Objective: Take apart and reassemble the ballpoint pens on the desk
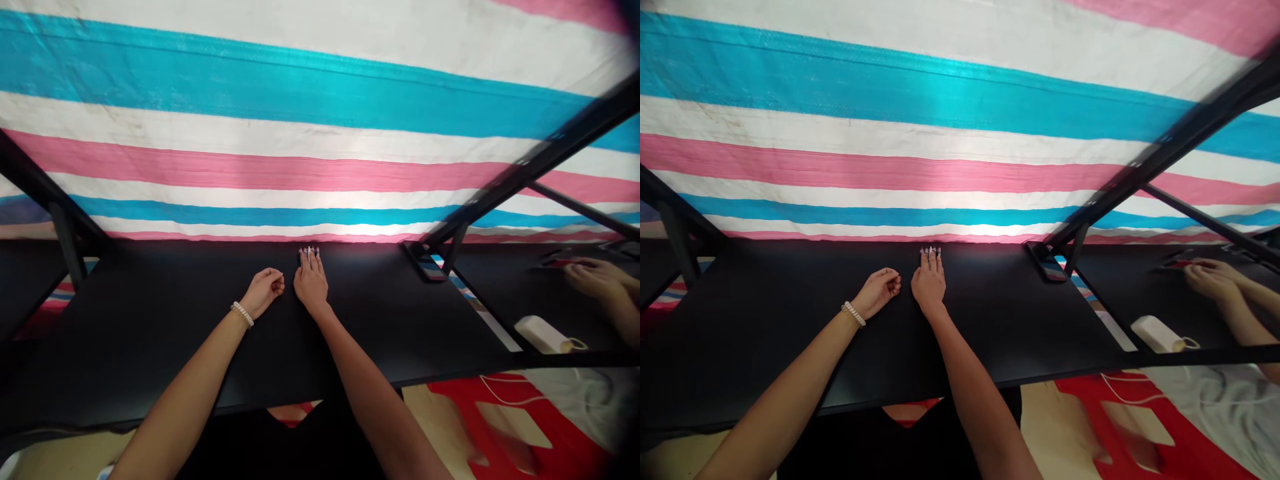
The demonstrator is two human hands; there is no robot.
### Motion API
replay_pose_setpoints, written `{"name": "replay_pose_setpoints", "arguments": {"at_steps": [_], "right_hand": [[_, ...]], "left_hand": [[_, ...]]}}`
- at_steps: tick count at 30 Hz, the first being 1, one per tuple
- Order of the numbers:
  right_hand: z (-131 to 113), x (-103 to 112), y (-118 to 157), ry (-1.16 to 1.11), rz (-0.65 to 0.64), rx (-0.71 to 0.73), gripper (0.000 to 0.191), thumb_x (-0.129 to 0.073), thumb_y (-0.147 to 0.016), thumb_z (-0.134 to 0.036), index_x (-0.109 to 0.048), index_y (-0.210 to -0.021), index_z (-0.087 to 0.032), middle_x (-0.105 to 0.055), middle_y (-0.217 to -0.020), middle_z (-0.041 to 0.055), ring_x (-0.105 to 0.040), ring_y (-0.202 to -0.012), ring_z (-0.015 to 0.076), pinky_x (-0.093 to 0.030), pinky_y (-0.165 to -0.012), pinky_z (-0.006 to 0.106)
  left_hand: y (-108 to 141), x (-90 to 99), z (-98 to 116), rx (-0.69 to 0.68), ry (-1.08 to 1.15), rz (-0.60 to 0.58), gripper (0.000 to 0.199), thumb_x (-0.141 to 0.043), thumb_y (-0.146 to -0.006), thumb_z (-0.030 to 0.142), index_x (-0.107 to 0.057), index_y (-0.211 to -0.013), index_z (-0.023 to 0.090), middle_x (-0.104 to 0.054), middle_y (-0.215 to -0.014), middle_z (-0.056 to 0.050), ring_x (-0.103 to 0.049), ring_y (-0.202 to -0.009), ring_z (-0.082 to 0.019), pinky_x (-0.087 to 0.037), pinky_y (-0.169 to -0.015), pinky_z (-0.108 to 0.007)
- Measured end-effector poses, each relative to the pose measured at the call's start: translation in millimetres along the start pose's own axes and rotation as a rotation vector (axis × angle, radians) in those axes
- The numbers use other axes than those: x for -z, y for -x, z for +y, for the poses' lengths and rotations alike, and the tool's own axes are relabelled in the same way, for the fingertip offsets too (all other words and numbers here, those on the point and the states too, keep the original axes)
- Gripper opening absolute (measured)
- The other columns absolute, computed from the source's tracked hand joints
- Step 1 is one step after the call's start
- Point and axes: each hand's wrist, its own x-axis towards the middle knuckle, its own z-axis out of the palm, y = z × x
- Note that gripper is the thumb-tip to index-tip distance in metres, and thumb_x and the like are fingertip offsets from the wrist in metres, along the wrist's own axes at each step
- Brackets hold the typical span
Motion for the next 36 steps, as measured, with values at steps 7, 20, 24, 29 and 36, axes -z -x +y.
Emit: {"name": "replay_pose_setpoints", "arguments": {"at_steps": [7, 20, 24, 29, 36], "right_hand": [[-18, 24, 69, -0.026, -0.028, 0.094, 0.050, -0.038, -0.096, -0.019, -0.048, -0.144, -0.009, -0.040, -0.154, 0.0144, -0.030, -0.145, 0.0265, -0.032, -0.117, 0.043], [-85, 57, 188, -0.093, -0.198, 0.122, 0.053, -0.041, -0.094, -0.013, -0.045, -0.147, -0.013, -0.033, -0.158, 0.0110, -0.029, -0.146, 0.0301, -0.035, -0.115, 0.047], [-93, 56, 192, -0.105, -0.217, 0.108, 0.054, -0.041, -0.094, -0.013, -0.044, -0.148, -0.013, -0.033, -0.159, 0.0108, -0.029, -0.146, 0.0306, -0.034, -0.115, 0.048], [-99, 53, 190, -0.096, -0.228, 0.079, 0.055, -0.040, -0.094, -0.013, -0.042, -0.149, -0.012, -0.030, -0.160, 0.0116, -0.026, -0.147, 0.0309, -0.033, -0.116, 0.048], [-100, 50, 190, -0.137, -0.229, 0.080, 0.058, -0.040, -0.093, -0.011, -0.039, -0.150, -0.013, -0.029, -0.160, 0.0127, -0.024, -0.148, 0.0323, -0.034, -0.115, 0.051]], "left_hand": [[4, -3.1, 7, -0.096, 0.028, -0.008, 0.028, -0.079, -0.069, 0.031, -0.057, -0.072, 0.015, -0.057, -0.069, 0.001, -0.052, -0.057, -0.006, -0.040, -0.055, -0.019], [0, 9.4, 21, -0.206, 0.145, 0.108, 0.016, -0.066, -0.074, 0.025, -0.053, -0.069, 0.018, -0.051, -0.065, 0.002, -0.042, -0.050, -0.006, -0.037, -0.051, -0.020], [2, 9.4, 23, -0.205, 0.139, 0.098, 0.015, -0.065, -0.075, 0.024, -0.053, -0.068, 0.018, -0.051, -0.066, 0.002, -0.043, -0.051, -0.007, -0.037, -0.051, -0.021], [2, 19.4, 33, -0.229, 0.178, 0.092, 0.012, -0.060, -0.076, 0.024, -0.054, -0.069, 0.018, -0.051, -0.068, 0.001, -0.044, -0.052, -0.008, -0.039, -0.053, -0.022], [-3, 28.2, 36, -0.206, 0.177, 0.120, 0.013, -0.060, -0.078, 0.022, -0.053, -0.068, 0.018, -0.051, -0.066, 0.001, -0.042, -0.049, -0.007, -0.034, -0.048, -0.022]]}}
